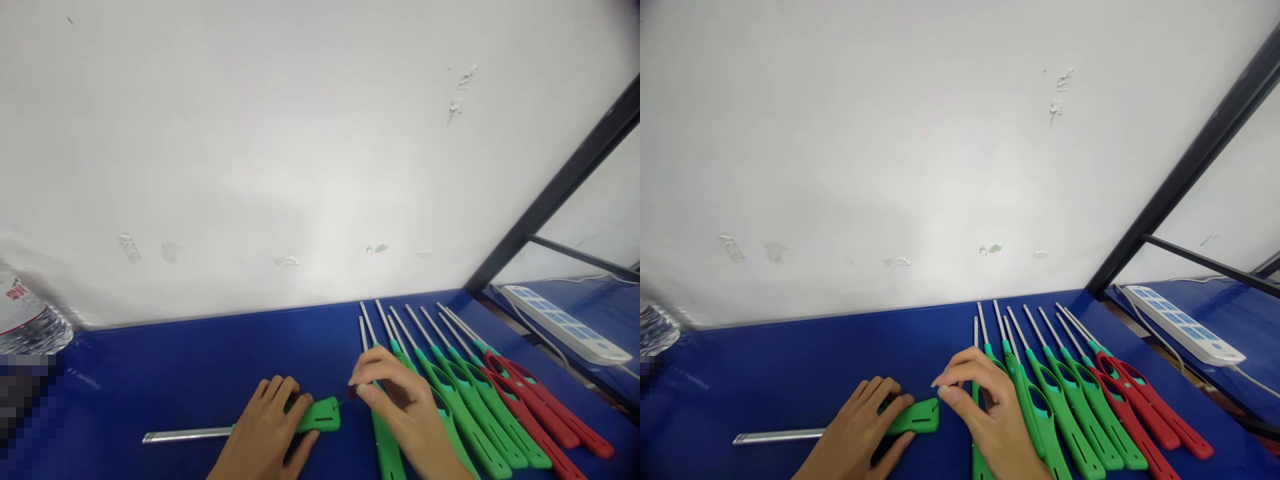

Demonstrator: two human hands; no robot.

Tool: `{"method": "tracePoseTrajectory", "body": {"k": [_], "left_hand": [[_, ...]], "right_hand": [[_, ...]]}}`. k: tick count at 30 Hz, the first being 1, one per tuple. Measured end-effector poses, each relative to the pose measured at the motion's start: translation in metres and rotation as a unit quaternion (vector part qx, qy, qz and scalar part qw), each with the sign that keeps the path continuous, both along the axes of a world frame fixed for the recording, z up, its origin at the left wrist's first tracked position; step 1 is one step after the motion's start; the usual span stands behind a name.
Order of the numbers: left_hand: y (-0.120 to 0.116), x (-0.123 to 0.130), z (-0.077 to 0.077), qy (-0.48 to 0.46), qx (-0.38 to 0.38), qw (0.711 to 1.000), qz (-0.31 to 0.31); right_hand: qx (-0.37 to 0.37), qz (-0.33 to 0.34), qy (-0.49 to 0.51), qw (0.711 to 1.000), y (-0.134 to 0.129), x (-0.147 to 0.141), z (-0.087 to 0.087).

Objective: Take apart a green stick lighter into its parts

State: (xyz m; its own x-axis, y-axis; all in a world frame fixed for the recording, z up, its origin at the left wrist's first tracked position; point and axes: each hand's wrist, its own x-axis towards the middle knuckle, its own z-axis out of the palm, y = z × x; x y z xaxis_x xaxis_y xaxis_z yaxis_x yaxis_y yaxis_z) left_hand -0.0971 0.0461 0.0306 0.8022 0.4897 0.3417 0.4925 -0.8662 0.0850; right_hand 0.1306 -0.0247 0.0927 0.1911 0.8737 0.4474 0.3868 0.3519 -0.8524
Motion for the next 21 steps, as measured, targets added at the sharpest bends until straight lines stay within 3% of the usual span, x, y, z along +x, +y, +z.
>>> {"method": "tracePoseTrajectory", "body": {"k": [21], "left_hand": [[-0.0005, -0.0003, -0.0028, -0.002, -0.002, 1.000, -0.001]], "right_hand": [[0.003, 0.004, 0.016, 1.000, -0.0007, 0.0035, -0.0071]]}}
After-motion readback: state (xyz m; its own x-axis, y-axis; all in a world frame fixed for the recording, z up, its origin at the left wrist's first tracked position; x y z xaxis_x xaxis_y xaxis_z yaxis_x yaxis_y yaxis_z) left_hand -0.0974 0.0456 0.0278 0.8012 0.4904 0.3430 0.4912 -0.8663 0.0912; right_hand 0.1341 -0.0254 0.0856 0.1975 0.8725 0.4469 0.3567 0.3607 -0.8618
